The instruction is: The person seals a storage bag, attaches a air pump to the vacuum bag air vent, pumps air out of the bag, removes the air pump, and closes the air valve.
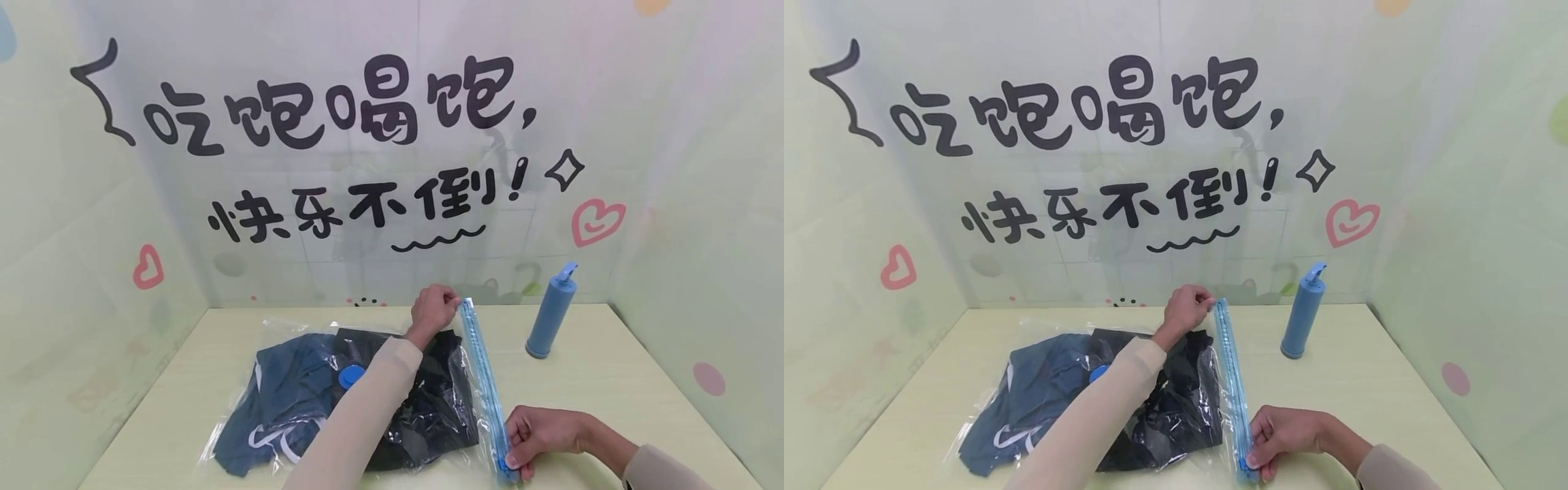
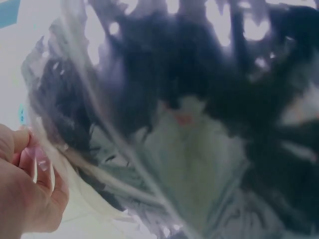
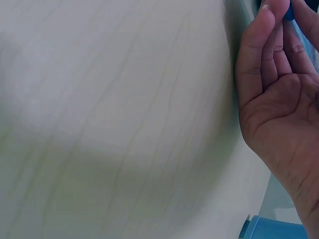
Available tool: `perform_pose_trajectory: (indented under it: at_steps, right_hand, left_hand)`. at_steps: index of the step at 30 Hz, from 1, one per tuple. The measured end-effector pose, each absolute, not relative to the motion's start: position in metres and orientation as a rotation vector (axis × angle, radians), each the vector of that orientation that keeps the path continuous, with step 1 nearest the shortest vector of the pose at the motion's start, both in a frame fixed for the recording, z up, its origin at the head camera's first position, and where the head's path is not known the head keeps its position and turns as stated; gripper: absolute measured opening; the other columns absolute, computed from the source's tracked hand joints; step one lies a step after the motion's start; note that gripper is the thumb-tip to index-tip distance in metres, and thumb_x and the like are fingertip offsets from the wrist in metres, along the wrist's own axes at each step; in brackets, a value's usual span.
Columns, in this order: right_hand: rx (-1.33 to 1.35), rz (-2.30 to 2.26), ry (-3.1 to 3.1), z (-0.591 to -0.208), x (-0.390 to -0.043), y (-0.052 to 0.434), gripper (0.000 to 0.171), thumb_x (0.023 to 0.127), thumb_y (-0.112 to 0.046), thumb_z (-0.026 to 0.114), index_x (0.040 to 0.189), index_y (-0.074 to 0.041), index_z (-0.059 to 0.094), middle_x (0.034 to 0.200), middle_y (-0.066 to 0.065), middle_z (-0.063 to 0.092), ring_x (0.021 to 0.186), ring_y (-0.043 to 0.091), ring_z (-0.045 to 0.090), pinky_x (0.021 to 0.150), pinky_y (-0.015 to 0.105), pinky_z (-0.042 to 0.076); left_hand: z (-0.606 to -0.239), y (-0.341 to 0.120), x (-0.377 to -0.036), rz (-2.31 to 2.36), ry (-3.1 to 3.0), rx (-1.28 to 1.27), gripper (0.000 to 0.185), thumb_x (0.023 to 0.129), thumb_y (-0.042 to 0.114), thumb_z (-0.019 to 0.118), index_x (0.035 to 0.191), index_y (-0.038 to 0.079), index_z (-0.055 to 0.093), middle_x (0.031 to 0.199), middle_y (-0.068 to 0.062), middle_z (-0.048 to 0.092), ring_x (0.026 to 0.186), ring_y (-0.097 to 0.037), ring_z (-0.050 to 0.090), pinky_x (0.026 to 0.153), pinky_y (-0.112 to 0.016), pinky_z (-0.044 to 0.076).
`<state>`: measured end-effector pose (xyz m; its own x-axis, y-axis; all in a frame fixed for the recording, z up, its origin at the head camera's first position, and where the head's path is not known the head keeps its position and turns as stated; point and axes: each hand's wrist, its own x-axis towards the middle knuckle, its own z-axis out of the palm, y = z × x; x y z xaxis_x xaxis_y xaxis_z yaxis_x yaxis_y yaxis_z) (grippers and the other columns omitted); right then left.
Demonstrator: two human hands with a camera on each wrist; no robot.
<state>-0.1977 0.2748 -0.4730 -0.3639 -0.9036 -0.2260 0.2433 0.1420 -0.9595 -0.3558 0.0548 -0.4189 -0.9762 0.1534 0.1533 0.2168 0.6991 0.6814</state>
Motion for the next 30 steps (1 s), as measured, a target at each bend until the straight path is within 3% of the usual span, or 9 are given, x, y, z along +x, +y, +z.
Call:
perform_pose_trajectory:
  at_steps: [4, 7, 10, 13, 17, 23, 30]
  right_hand:
    - [-0.659, -1.424, 1.439, -0.473, -0.197, 0.274, 0.041, 0.1, -0.005, 0.066, 0.101, 0.032, 0.048, 0.081, -0.001, 0.073, 0.073, 0.003, 0.067, 0.069, 0.019, 0.055]
    - [-0.602, -1.424, 1.486, -0.473, -0.197, 0.274, 0.038, 0.101, -0.009, 0.065, 0.099, 0.028, 0.052, 0.083, 0.001, 0.073, 0.072, 0.004, 0.067, 0.066, 0.019, 0.055]
    - [-0.52, -1.434, 1.552, -0.472, -0.198, 0.273, 0.029, 0.101, -0.014, 0.065, 0.089, 0.012, 0.063, 0.079, 0.001, 0.071, 0.067, 0.005, 0.066, 0.062, 0.02, 0.055]
    - [-0.458, -1.455, 1.648, -0.47, -0.202, 0.271, 0.02, 0.102, -0.019, 0.065, 0.089, -0.003, 0.069, 0.076, 0.002, 0.07, 0.063, 0.005, 0.063, 0.059, 0.019, 0.054]
    - [-0.363, -1.517, 1.824, -0.467, -0.21, 0.266, 0.021, 0.102, -0.02, 0.066, 0.094, -0.002, 0.07, 0.074, 0.002, 0.066, 0.061, 0.007, 0.058, 0.057, 0.02, 0.052]
    - [-0.232, -1.646, 1.944, -0.467, -0.226, 0.259, 0.019, 0.101, -0.017, 0.065, 0.089, -0.003, 0.064, 0.072, 0.0, 0.055, 0.062, 0.009, 0.053, 0.057, 0.021, 0.05]
    - [-0.177, -1.692, 2.101, -0.468, -0.235, 0.254, 0.018, 0.101, -0.014, 0.065, 0.099, 0.003, 0.068, 0.078, 0.003, 0.06, 0.067, 0.013, 0.057, 0.059, 0.023, 0.052]
  left_hand:
    - [-0.417, 0.049, -0.354, -1.179, -2.823, -0.341, 0.014, 0.1, 0.023, 0.069, 0.091, 0.016, 0.077, 0.077, 0.008, 0.063, 0.072, -0.013, 0.057, 0.061, -0.03, 0.045]
    - [-0.416, 0.045, -0.35, -1.17, -2.837, -0.434, 0.012, 0.101, 0.018, 0.066, 0.101, 0.012, 0.077, 0.088, 0.003, 0.068, 0.081, -0.016, 0.062, 0.069, -0.032, 0.051]
    - [-0.414, 0.042, -0.343, -1.106, -2.886, -0.576, 0.021, 0.101, 0.012, 0.062, 0.119, 0.007, 0.072, 0.108, -0.005, 0.071, 0.099, -0.022, 0.066, 0.082, -0.034, 0.053]
    - [-0.413, 0.039, -0.337, -0.946, -2.945, -0.761, 0.033, 0.1, 0.01, 0.059, 0.132, 0.004, 0.064, 0.126, -0.012, 0.066, 0.117, -0.026, 0.061, 0.095, -0.035, 0.05]
    - [-0.413, 0.03, -0.324, -0.695, -2.964, -1.01, 0.041, 0.099, 0.011, 0.06, 0.139, 0.003, 0.058, 0.135, -0.014, 0.061, 0.127, -0.027, 0.055, 0.106, -0.033, 0.042]
    - [-0.412, 0.008, -0.282, -0.422, -2.971, -1.303, 0.042, 0.1, 0.015, 0.064, 0.14, 0.003, 0.058, 0.138, -0.01, 0.059, 0.129, -0.02, 0.053, 0.107, -0.027, 0.038]
    - [-0.408, -0.037, -0.235, -0.163, -3.056, -1.35, 0.054, 0.103, 0.033, 0.063, 0.151, 0.014, 0.048, 0.158, -0.008, 0.039, 0.144, -0.023, 0.037, 0.115, -0.037, 0.03]
